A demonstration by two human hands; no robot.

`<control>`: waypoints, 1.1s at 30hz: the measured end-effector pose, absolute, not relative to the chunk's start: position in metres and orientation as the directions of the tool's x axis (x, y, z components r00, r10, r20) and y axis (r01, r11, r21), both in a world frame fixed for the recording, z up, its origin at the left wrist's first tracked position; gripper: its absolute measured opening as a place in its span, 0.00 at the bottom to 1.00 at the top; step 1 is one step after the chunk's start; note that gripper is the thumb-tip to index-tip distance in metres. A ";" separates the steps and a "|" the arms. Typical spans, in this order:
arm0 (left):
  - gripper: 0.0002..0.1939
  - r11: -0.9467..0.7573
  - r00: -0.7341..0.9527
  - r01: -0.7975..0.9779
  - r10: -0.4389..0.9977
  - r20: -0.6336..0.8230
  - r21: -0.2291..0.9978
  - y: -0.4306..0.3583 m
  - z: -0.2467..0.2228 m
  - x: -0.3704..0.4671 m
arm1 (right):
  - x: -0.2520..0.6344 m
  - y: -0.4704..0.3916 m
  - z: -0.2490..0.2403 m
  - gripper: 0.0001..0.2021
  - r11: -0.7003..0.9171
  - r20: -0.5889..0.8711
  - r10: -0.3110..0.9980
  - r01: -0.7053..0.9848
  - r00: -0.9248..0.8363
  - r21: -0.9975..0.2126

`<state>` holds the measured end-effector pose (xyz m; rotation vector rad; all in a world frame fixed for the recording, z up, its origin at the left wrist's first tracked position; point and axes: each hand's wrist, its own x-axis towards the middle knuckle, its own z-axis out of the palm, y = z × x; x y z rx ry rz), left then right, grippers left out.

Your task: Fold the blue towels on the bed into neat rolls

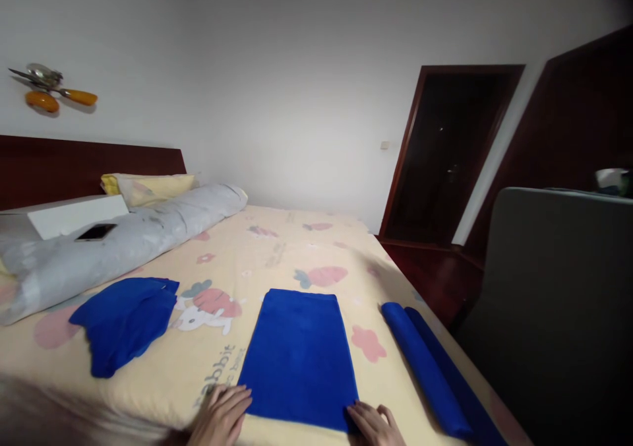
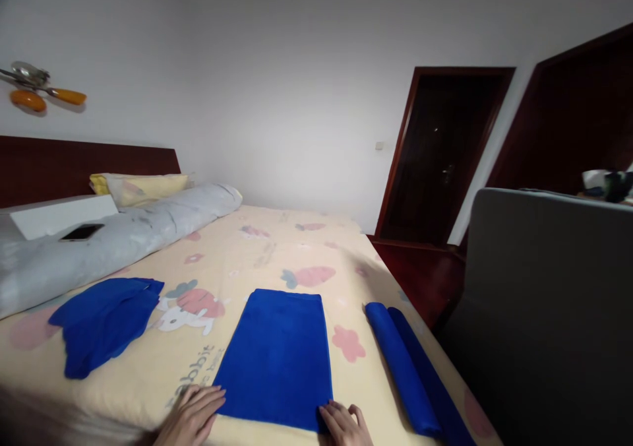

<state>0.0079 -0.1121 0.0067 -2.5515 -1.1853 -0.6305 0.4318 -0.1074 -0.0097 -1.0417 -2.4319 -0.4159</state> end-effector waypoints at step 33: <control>0.14 -0.116 0.002 0.976 0.850 0.526 0.183 -0.057 -0.008 0.031 | 0.387 -0.080 -0.007 0.10 0.200 0.620 0.785 0.955 -0.023 -0.218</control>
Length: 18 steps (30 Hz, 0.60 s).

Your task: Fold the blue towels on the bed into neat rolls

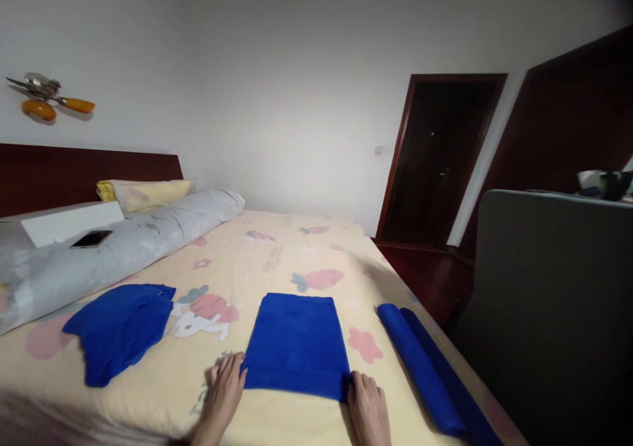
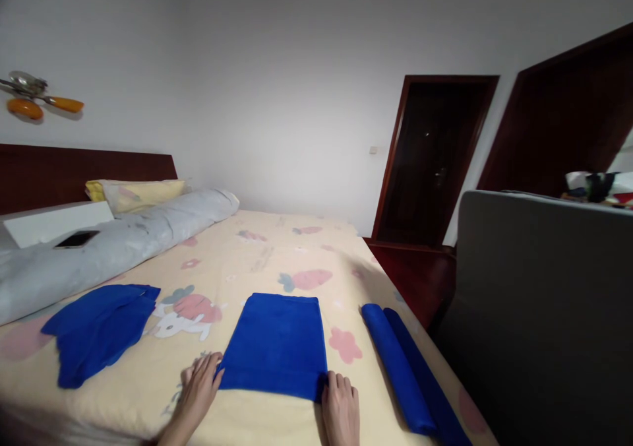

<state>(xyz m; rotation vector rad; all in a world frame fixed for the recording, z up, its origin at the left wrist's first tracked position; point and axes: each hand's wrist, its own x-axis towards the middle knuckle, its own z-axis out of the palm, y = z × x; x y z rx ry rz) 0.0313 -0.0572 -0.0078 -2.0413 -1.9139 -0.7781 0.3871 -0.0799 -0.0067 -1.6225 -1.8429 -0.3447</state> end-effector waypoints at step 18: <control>0.34 -0.544 0.501 0.831 0.822 0.269 0.117 -0.076 0.000 0.084 | 0.348 -0.075 -0.032 0.28 0.556 0.533 0.724 0.828 -0.437 -0.077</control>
